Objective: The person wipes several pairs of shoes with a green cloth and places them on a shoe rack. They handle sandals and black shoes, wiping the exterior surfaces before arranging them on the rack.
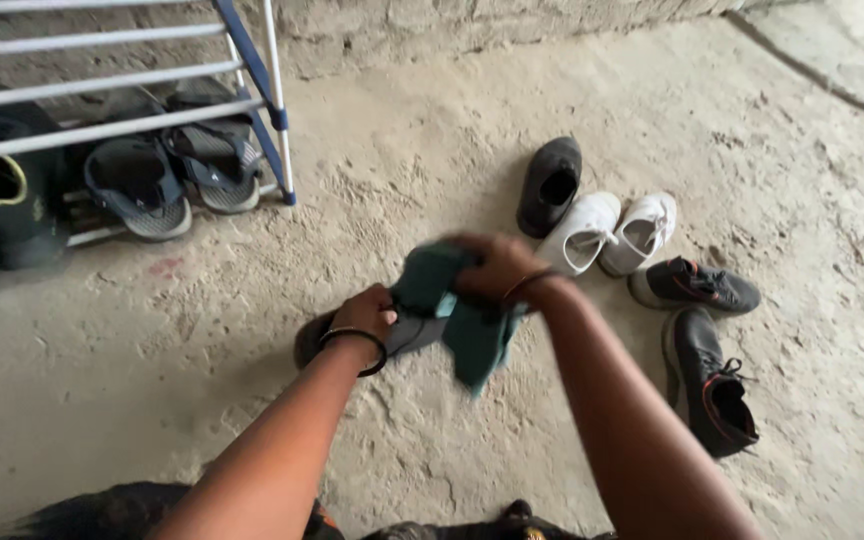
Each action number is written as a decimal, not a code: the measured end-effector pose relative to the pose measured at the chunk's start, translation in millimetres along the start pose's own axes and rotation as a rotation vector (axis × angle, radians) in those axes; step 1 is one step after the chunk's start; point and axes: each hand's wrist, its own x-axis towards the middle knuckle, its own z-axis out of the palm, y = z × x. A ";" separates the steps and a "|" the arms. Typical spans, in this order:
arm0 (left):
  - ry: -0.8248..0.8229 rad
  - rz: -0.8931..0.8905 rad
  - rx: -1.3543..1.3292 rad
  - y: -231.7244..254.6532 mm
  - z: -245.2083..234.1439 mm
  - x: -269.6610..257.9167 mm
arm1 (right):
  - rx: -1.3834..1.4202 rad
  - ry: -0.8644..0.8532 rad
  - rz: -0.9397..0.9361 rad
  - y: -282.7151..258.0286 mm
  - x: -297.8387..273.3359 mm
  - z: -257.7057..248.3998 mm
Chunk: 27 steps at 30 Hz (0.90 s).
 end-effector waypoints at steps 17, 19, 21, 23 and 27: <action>-0.281 -0.010 0.391 -40.2 -28.1 -1.6 | -0.391 -0.009 -0.152 -0.5 11.0 90.9; -0.309 -0.057 0.326 -38.9 -36.5 -0.5 | -0.376 -0.081 0.026 -20.5 20.6 47.3; -0.340 -0.110 0.307 -37.4 -37.5 -3.4 | -0.108 0.057 0.122 -38.5 13.4 2.0; -0.354 -0.174 0.329 -35.4 -37.5 -3.3 | -0.230 0.401 -0.241 -55.5 2.8 -34.4; -0.199 -0.065 0.317 -33.3 -34.7 -6.1 | 0.077 1.019 -0.844 -64.5 1.9 -36.6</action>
